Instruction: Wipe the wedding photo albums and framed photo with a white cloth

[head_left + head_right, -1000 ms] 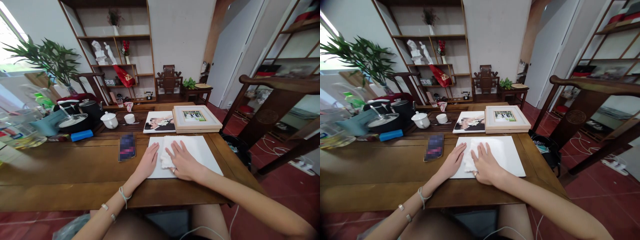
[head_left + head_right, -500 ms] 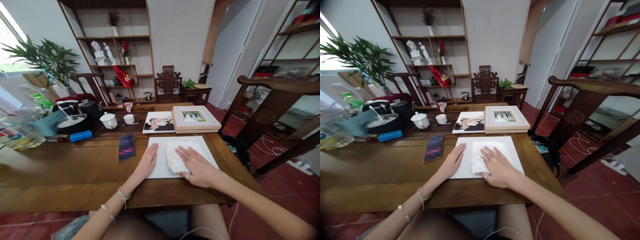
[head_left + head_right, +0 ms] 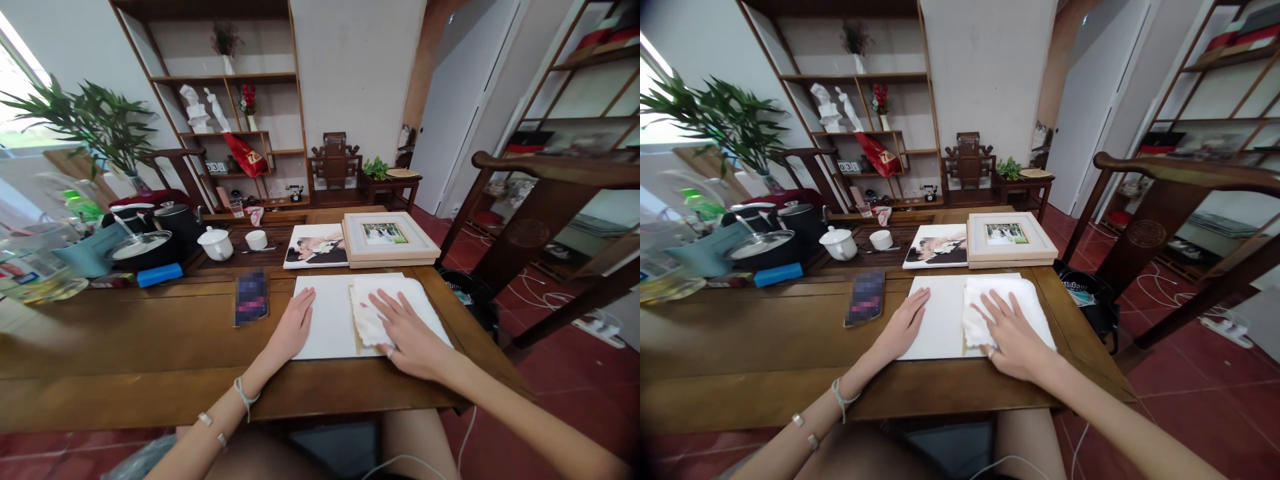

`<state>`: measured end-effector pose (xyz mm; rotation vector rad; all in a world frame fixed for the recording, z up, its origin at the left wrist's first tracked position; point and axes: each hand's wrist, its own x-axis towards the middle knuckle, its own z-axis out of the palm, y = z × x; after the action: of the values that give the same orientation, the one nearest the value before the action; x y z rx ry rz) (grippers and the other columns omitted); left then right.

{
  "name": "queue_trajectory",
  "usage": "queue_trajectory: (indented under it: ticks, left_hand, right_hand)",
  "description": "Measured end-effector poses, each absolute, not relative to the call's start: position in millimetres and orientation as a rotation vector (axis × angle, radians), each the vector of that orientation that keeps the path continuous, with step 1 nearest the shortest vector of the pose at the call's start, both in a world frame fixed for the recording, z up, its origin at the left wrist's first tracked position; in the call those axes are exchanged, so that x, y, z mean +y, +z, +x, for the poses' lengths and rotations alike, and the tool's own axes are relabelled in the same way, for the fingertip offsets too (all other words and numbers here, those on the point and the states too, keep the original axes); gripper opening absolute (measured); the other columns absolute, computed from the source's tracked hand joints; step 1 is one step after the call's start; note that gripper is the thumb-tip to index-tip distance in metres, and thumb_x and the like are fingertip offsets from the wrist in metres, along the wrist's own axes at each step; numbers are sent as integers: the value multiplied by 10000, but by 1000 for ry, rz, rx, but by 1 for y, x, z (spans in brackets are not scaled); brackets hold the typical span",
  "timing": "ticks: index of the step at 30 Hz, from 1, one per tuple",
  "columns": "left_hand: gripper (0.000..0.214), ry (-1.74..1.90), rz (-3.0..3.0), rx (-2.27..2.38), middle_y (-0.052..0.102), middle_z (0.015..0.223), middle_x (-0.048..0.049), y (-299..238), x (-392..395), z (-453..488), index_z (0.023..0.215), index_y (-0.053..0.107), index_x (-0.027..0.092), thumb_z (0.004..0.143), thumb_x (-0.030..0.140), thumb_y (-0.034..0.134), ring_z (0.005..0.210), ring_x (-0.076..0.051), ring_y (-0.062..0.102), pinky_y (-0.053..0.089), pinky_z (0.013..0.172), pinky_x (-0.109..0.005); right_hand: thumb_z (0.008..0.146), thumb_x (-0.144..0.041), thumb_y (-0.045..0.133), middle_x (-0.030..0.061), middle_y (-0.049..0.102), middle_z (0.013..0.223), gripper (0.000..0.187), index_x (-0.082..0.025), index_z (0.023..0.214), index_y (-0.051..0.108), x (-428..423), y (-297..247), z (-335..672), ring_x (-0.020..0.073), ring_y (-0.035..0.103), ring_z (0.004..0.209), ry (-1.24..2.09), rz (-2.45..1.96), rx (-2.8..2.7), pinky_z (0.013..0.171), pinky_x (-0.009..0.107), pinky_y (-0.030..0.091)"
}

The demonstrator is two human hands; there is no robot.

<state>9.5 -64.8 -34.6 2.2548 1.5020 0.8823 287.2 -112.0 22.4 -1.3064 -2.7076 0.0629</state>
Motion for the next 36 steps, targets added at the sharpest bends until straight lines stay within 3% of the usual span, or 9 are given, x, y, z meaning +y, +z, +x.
queue_trajectory:
  ticks: [4,7,10,16,21,27,29,33,36]
  left_hand:
    - [444,897,2257,1502,480,1437,-146,-36,-64,9,1327,518,109,946,238,329,1391,-246,368,277,1164,-506]
    - [434,924,2255,1494,489,1431,-138,-37,-64,9,1319,528,128,947,242,336,1386,-242,378,286,1161,-503]
    - [432,931,2267,1494,492,1428,-138,-38,-64,9,1314,534,127,947,240,336,1381,-239,386,289,1163,-491]
    - [427,933,2279,1485,495,1428,-129,-39,-63,7,1317,532,144,948,232,336,1381,-234,387,298,1159,-491]
    - [430,940,2267,1491,492,1430,-132,-38,-64,8,1320,530,135,947,230,336,1379,-237,389,297,1160,-490]
    - [428,930,2276,1504,498,1425,-129,-38,-64,10,1316,533,132,949,228,334,1379,-235,388,291,1162,-488]
    - [427,937,2273,1502,496,1428,-126,-38,-64,10,1315,534,138,951,235,334,1382,-236,385,292,1161,-490]
    - [427,937,2263,1501,493,1431,-121,-37,-65,10,1318,533,148,952,246,336,1384,-237,380,300,1155,-490]
    - [430,923,2242,1503,486,1436,-127,-36,-65,10,1320,530,141,950,244,337,1388,-240,373,295,1156,-496]
  right_hand:
    - [780,-186,540,113,171,1577,781,-166,1506,251,-149,20,298,320,24,1446,30,-1175,-2750,1149,585,66]
    - [821,-225,540,73,164,1582,775,-220,1519,204,-151,18,309,288,55,1449,50,-1100,-2756,1160,554,85]
    - [885,-368,537,64,220,1567,686,-234,1501,266,-130,19,317,275,114,1445,72,-1119,-2732,1162,541,109]
    - [898,-598,455,115,292,1532,697,-131,1416,438,-66,20,315,295,189,1429,48,-1292,-2689,1166,529,127]
    - [888,-458,498,125,342,1508,562,-120,1335,536,-44,18,314,291,224,1420,57,-1351,-2645,1172,513,120]
    - [829,-308,539,121,323,1521,447,-107,1219,625,-99,24,320,302,171,1433,62,-1332,-2684,1173,527,93]
    - [807,-291,555,95,288,1539,516,-136,1300,570,-130,27,323,297,129,1441,107,-1319,-2701,1174,532,81]
    - [743,-191,567,20,177,1573,819,-279,1501,269,-182,33,326,288,95,1444,272,-1307,-2720,1169,542,106]
    - [747,-173,559,-2,158,1575,821,-303,1501,261,-188,38,330,281,91,1444,354,-1315,-2745,1171,535,113]
